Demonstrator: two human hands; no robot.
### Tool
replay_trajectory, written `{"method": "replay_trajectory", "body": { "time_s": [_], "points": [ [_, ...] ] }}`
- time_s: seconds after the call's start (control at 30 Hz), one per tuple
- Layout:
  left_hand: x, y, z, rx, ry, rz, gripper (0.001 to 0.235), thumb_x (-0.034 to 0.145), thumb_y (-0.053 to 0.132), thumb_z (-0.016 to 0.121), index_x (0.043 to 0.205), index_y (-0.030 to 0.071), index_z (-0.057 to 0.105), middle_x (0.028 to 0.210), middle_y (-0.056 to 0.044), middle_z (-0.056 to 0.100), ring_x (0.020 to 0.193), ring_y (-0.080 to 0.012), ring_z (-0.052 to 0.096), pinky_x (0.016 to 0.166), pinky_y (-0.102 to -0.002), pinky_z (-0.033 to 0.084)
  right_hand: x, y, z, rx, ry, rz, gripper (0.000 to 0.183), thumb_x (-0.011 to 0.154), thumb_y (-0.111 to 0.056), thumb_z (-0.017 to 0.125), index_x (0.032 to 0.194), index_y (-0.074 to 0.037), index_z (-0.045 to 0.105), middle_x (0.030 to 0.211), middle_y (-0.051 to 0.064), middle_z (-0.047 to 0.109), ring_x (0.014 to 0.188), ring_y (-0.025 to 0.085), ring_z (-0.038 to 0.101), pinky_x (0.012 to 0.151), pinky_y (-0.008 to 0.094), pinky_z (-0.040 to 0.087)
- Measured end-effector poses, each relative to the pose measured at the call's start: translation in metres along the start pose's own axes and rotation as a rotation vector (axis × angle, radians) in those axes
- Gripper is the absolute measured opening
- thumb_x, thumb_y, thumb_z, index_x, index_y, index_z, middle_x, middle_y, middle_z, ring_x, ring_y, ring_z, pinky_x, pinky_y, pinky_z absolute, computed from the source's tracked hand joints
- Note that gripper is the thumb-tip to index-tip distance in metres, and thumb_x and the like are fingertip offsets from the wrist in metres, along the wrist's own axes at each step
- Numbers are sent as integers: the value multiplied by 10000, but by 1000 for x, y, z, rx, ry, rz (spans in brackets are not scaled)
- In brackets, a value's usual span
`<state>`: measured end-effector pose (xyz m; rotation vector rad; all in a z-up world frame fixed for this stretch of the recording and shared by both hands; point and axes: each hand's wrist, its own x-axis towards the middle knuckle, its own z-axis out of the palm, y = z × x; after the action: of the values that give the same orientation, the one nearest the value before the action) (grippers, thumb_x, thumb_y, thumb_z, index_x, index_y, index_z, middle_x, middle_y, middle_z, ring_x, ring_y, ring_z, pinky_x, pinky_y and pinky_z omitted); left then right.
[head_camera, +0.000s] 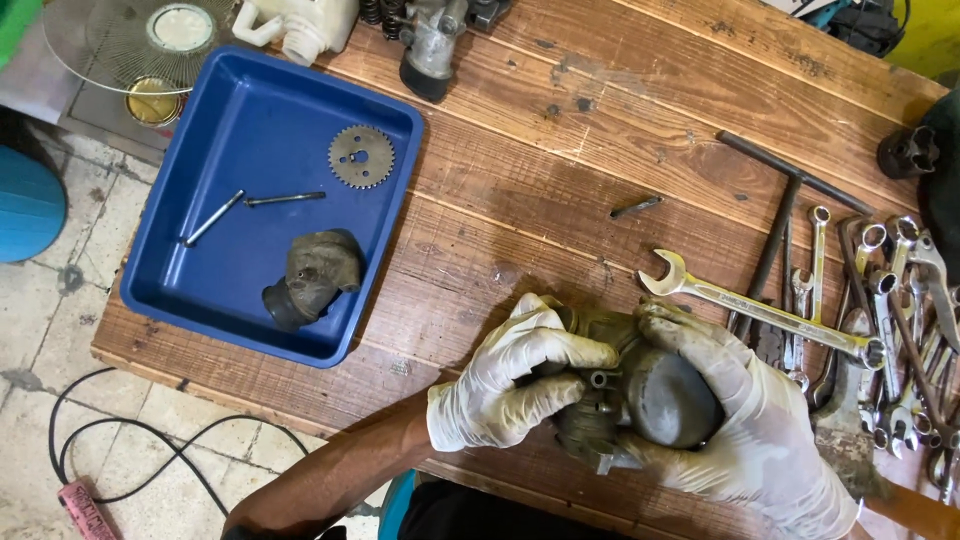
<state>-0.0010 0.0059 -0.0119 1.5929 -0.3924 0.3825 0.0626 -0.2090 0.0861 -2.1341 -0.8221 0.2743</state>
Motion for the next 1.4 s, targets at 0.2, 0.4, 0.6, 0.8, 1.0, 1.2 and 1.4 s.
{"method": "replay_trajectory", "body": {
  "time_s": [0.2,0.4,0.6,0.8,1.0,1.2,1.4],
  "points": [
    [-3,-5,1,-13,2,14,335,1093,355,529,1260,100,670,1062,15,689,870,-190,520,985,-384,397,-7,28,-4,-192,-33,-44,1087,432,-422,1007,1384,-93,597,1448,155,635,1322,251,640,1170,340,440],
    [-11,-17,7,-31,35,43,261,1071,293,594,1233,114,694,1072,12,730,811,-164,543,1037,-382,370,-5,31,-3,-186,-26,-101,1021,465,-375,1001,1367,-109,604,1407,124,672,1256,230,690,1089,319,493],
    [-3,-1,5,-8,11,-5,343,1046,423,574,1206,130,654,925,29,575,850,-160,491,939,-369,396,1,27,-7,-178,-68,-75,1070,471,-399,1002,1409,-124,568,1422,100,655,1279,246,655,1106,351,471],
    [-7,-10,20,15,121,29,283,1045,394,627,1201,165,679,872,43,546,852,-153,460,861,-341,419,34,-12,-35,-77,95,-477,508,1060,-390,422,1327,6,594,1282,187,669,1322,345,609,1238,522,484],
    [2,3,21,-12,172,83,124,1016,211,646,1068,102,620,965,-10,599,882,-196,505,864,-369,468,64,-41,7,-700,70,-424,546,794,-144,480,1321,-54,371,1409,99,417,1470,343,323,1252,670,108],
    [1,1,26,49,204,48,220,1029,116,519,816,81,477,825,-52,480,769,-204,467,710,-371,447,64,-13,32,-612,6,-552,567,1039,-292,442,1511,22,455,1499,214,586,1509,410,388,1235,681,70],
    [-3,4,24,94,177,78,241,1026,336,632,1036,102,686,868,-5,579,841,-201,487,874,-379,442,50,-31,-9,189,17,-270,523,1094,-413,352,1417,-30,503,1509,286,510,1530,467,349,1263,669,236]
  ]
}}
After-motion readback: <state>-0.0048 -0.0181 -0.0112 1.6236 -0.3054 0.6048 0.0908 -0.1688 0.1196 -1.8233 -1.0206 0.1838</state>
